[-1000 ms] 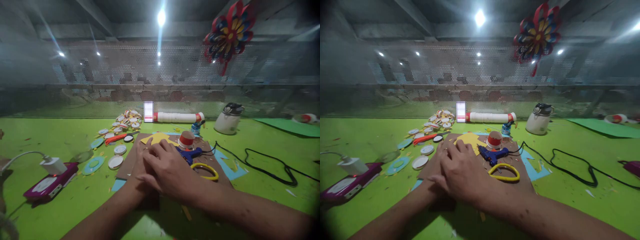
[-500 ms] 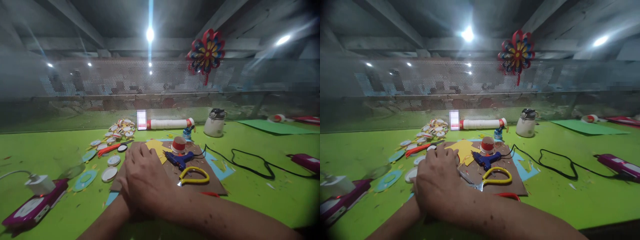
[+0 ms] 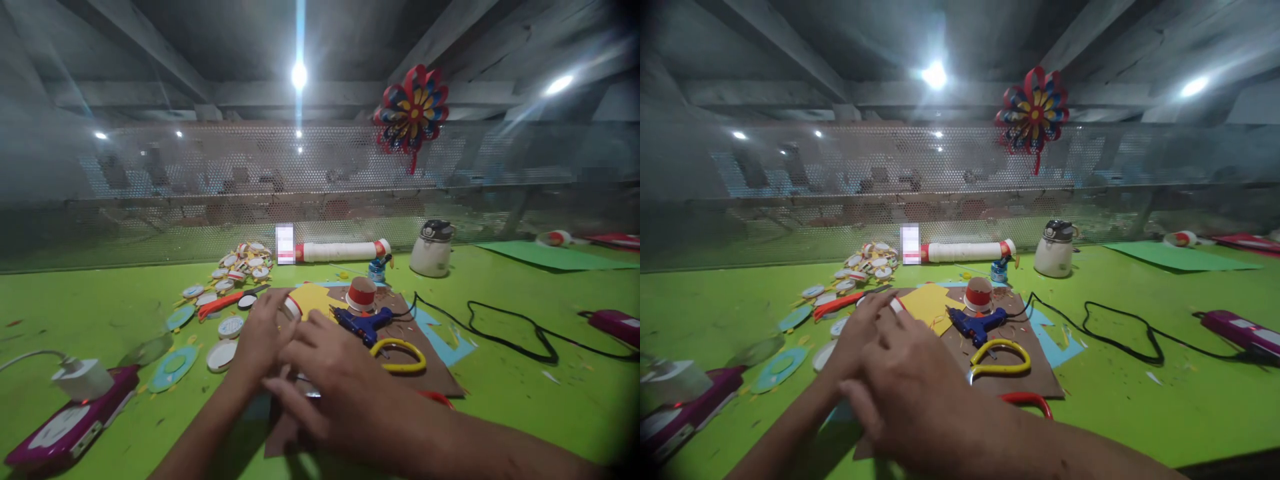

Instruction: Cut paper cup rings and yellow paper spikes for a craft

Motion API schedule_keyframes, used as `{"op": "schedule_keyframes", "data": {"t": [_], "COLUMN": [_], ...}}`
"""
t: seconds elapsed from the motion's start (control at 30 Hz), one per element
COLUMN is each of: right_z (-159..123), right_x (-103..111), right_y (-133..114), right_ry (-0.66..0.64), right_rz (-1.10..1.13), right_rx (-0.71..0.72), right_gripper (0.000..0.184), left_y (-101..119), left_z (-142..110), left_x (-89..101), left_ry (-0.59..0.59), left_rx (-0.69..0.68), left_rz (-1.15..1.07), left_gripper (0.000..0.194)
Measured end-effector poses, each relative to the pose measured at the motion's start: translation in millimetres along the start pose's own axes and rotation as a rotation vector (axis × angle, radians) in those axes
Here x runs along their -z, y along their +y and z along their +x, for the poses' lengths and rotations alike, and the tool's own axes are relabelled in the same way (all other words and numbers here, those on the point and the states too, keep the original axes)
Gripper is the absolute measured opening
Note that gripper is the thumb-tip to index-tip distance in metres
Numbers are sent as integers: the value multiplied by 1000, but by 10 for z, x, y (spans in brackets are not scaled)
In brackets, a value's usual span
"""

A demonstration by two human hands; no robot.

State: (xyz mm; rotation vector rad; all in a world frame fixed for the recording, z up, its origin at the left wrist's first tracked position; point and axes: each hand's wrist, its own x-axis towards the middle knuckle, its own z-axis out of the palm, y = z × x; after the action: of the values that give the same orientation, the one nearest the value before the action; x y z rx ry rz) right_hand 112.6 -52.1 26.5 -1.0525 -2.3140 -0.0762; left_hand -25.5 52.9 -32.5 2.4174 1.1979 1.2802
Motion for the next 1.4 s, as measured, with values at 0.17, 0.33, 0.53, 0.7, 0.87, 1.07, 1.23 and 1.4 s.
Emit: {"op": "schedule_keyframes", "data": {"t": [0.17,0.33,0.53,0.7,0.87,1.07,1.23,1.4], "right_z": [-167,-248,-411,-500,-545,-613,-643,-644], "right_x": [58,-114,-233,-250,-271,-294,-320,-329], "right_y": [665,911,795,780,838,880,897,892], "right_ry": [117,177,182,220,267,274,262,225], "right_rz": [36,208,391,401,360,334,318,323], "right_rx": [-237,-389,-372,-369,-370,-347,-352,-375], "right_gripper": [14,23,54,55,51,45,51,52], "left_y": [-30,138,201,274,341,447,482,388], "left_z": [136,36,-89,-97,-108,-79,-46,-37], "left_x": [162,-27,-180,-172,-103,-59,-72,-113], "left_ry": [40,-85,-397,-419,-398,-433,-528,-576], "left_rx": [473,547,353,278,290,355,463,437], "left_rz": [-765,-1123,-1174,-1088,-861,-798,-957,-981], "left_gripper": [45,42,47,46,50,50,55,55]}}
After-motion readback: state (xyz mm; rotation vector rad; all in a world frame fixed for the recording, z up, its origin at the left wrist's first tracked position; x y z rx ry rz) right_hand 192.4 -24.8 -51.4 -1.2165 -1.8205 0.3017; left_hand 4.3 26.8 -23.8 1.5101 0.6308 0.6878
